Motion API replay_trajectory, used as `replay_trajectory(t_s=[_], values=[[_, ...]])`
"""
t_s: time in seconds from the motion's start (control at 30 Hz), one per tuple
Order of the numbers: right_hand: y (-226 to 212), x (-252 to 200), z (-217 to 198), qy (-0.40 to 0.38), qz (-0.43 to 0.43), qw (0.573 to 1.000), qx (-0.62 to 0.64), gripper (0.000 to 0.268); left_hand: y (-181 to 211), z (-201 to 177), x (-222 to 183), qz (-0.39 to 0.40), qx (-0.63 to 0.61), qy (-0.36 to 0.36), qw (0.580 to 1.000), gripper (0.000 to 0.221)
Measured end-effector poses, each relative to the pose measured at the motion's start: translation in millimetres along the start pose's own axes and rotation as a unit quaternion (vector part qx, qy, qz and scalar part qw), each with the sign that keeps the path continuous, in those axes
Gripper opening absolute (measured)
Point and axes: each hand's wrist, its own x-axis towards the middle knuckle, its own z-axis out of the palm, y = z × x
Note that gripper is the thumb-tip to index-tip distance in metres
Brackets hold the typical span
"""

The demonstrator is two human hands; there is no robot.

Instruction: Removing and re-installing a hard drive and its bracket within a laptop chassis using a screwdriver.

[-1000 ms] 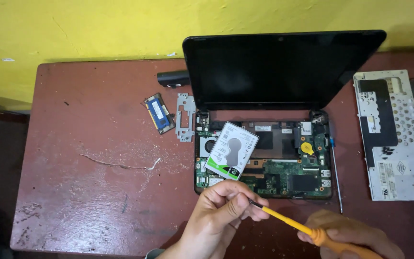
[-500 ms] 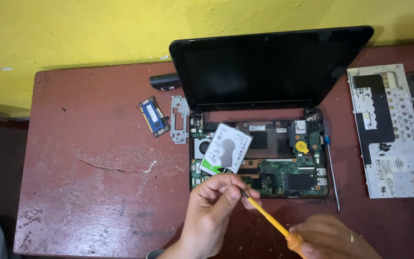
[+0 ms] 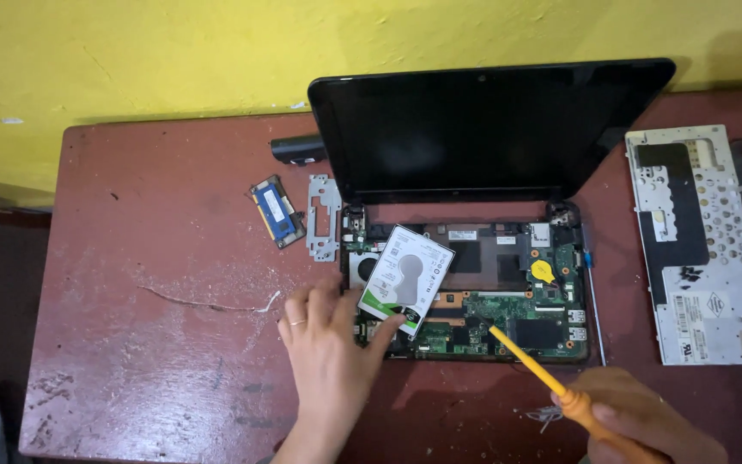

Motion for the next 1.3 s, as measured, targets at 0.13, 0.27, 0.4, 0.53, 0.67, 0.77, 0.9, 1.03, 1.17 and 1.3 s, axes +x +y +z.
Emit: replay_trajectory(t_s=[0.13, 0.27, 0.4, 0.53, 0.67, 0.77, 0.9, 1.03, 1.17, 1.3], values=[[-29.0, 26.7, -10.1, 0.049, -0.081, 0.992, 0.079, 0.046, 4.9, 1.4, 1.3, 0.013, -0.046, 0.019, 0.999, 0.055], [-31.3, 12.9, -9.1, 0.082, -0.066, 0.991, 0.087, 0.046, 21.7, -14.6, 8.7, 0.012, -0.154, 0.049, 0.987, 0.044], [-70.0, 29.2, -9.1, 0.184, -0.021, 0.976, 0.117, 0.039, 34.1, -20.2, 10.0, 0.031, -0.321, 0.048, 0.945, 0.018], [-81.2, 2.5, -20.6, 0.232, 0.105, 0.87, 0.422, 0.043, 40.9, -30.3, 21.0, 0.118, -0.441, 0.04, 0.889, 0.019], [-87.6, 35.6, -33.7, 0.184, -0.018, 0.963, 0.196, 0.035, 38.3, -46.6, 34.3, 0.21, -0.443, 0.043, 0.87, 0.015], [-96.3, 45.6, -37.8, 0.149, -0.018, 0.985, 0.081, 0.032, 40.5, -60.1, 40.3, 0.235, -0.447, 0.026, 0.863, 0.014], [-103.3, 60.9, -42.5, 0.138, -0.043, 0.978, 0.149, 0.031, 41.0, -66.5, 42.2, 0.249, -0.429, 0.019, 0.868, 0.015], [-101.7, 57.3, -40.7, 0.137, -0.004, 0.982, 0.132, 0.031, 39.3, -71.7, 42.7, 0.247, -0.434, 0.007, 0.866, 0.025], [-115.6, 69.0, -34.0, 0.196, 0.021, 0.974, 0.111, 0.028, 37.7, -74.6, 45.4, 0.254, -0.421, 0.009, 0.871, 0.028], [-95.0, 77.0, -54.2, 0.1, -0.03, 0.986, 0.128, 0.035, 34.8, -75.8, 48.3, 0.283, -0.363, 0.029, 0.887, 0.022]])
